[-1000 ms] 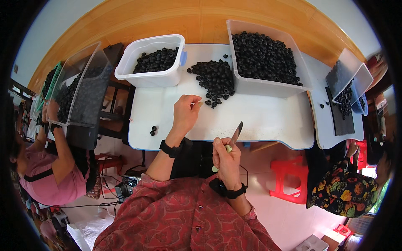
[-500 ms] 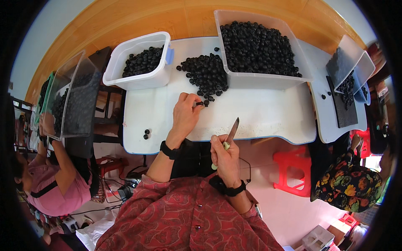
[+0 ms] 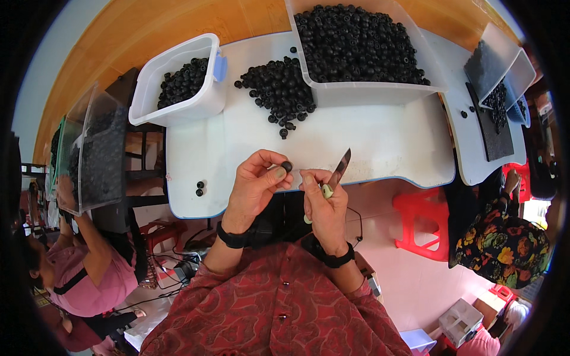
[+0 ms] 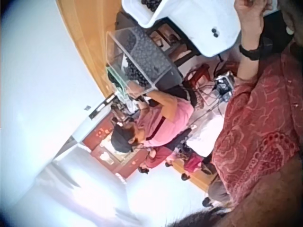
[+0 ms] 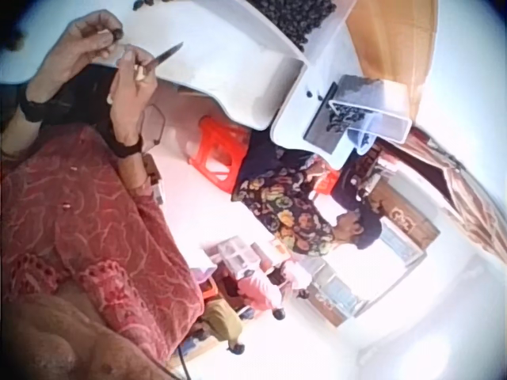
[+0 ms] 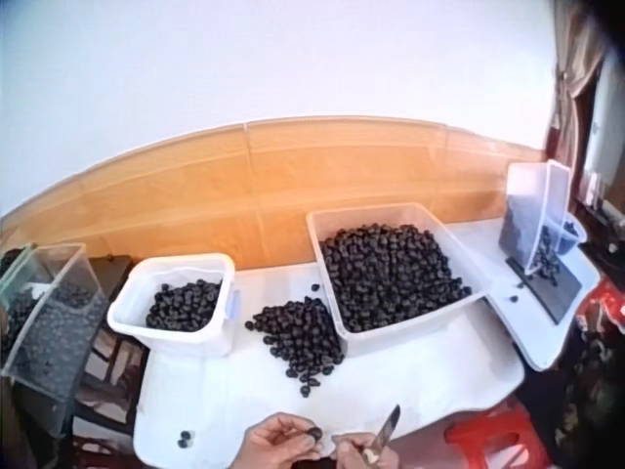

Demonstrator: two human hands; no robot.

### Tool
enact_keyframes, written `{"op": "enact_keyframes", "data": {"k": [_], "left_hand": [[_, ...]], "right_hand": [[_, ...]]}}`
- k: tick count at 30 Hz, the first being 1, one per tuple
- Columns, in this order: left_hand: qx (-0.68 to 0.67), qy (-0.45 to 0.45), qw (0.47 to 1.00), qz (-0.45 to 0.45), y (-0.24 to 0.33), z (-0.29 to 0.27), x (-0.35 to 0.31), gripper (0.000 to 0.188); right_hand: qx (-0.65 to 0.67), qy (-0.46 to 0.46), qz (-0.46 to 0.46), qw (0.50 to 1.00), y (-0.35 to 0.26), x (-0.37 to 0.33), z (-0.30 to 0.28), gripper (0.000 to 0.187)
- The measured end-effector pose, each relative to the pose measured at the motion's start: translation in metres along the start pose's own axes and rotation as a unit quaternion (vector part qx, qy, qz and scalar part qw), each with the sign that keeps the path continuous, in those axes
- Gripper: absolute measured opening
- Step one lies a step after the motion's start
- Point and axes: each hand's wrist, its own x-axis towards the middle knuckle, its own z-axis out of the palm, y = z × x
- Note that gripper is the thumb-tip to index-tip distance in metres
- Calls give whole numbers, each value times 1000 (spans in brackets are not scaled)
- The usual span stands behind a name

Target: Trimming excess material from small black rubber or plastic components using a knife.

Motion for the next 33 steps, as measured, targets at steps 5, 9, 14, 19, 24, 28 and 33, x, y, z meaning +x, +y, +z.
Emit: {"op": "enact_keyframes", "data": {"k": [5, 9, 14, 19, 24, 28, 33], "left_hand": [[20, -18, 1000, 3, -14, 9, -4, 19], [53, -19, 998, 24, -18, 13, -3, 19], [64, -40, 997, 21, -20, 15, -4, 19], [44, -42, 998, -9, -20, 19, -5, 21], [10, -36, 999, -24, -25, 19, -6, 22], [-35, -24, 998, -46, -24, 20, -6, 21], [-47, 2, 997, -56, -25, 19, -5, 20]], "right_hand": [[30, -9, -9, 999, -2, 2, -2, 15], [19, 1, -8, 1000, -2, 4, -6, 14], [65, -21, 12, 998, -5, 4, -15, 13], [87, -37, 18, 995, -7, 5, -19, 13], [67, -43, 31, 996, -11, 3, -21, 13], [63, -46, 44, 996, -12, 2, -25, 12], [-116, -8, -5, 993, -9, -2, -27, 11]]}}
